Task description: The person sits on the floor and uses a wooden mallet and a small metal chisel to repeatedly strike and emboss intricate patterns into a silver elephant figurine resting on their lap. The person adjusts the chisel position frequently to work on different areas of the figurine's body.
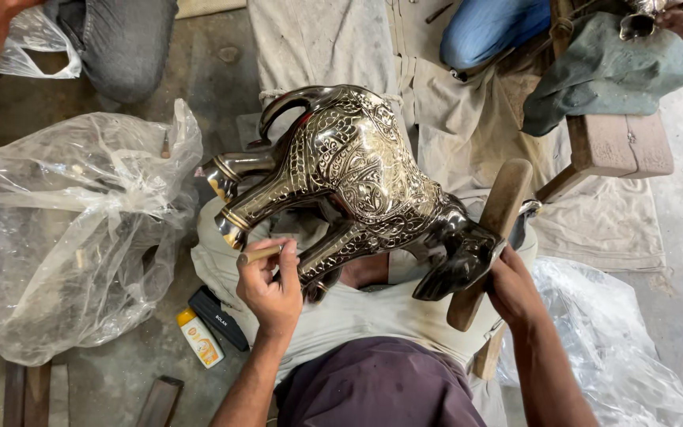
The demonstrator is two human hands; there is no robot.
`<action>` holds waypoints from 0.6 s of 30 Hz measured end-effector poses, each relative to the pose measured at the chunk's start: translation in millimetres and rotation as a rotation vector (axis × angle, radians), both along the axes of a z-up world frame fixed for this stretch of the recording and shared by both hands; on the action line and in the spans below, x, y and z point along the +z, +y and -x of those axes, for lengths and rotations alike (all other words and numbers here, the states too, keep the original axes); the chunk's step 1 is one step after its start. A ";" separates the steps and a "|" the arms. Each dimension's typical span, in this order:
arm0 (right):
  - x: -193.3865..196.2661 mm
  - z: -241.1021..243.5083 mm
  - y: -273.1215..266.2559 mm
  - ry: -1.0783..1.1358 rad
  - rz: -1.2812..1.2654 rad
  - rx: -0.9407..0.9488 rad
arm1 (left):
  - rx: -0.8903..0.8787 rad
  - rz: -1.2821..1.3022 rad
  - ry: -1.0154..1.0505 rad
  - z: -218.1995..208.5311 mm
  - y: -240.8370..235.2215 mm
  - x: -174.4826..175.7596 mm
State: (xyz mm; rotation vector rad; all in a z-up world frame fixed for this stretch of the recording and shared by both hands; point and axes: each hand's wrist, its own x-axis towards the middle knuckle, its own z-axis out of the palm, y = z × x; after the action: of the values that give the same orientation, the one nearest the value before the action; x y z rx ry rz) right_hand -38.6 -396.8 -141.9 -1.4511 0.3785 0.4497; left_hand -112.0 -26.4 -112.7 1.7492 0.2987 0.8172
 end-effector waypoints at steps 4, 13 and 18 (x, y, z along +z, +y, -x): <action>-0.2 -7.8 -4.1 0.067 -0.220 -0.066 | -0.012 0.021 -0.119 -18.4 -1.1 1.5; 12.4 -7.5 19.8 0.081 -0.235 -0.220 | -0.014 -0.040 -0.010 -22.3 5.5 -15.6; -0.7 -14.7 19.6 0.033 -0.107 -0.149 | -0.032 0.234 0.004 -12.5 5.8 -27.4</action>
State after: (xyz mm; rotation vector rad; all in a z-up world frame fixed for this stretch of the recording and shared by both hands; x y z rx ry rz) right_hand -23.9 -377.2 -142.6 -1.3029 0.4787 0.3688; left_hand -99.5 -20.5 -140.1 1.5334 0.3538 0.7257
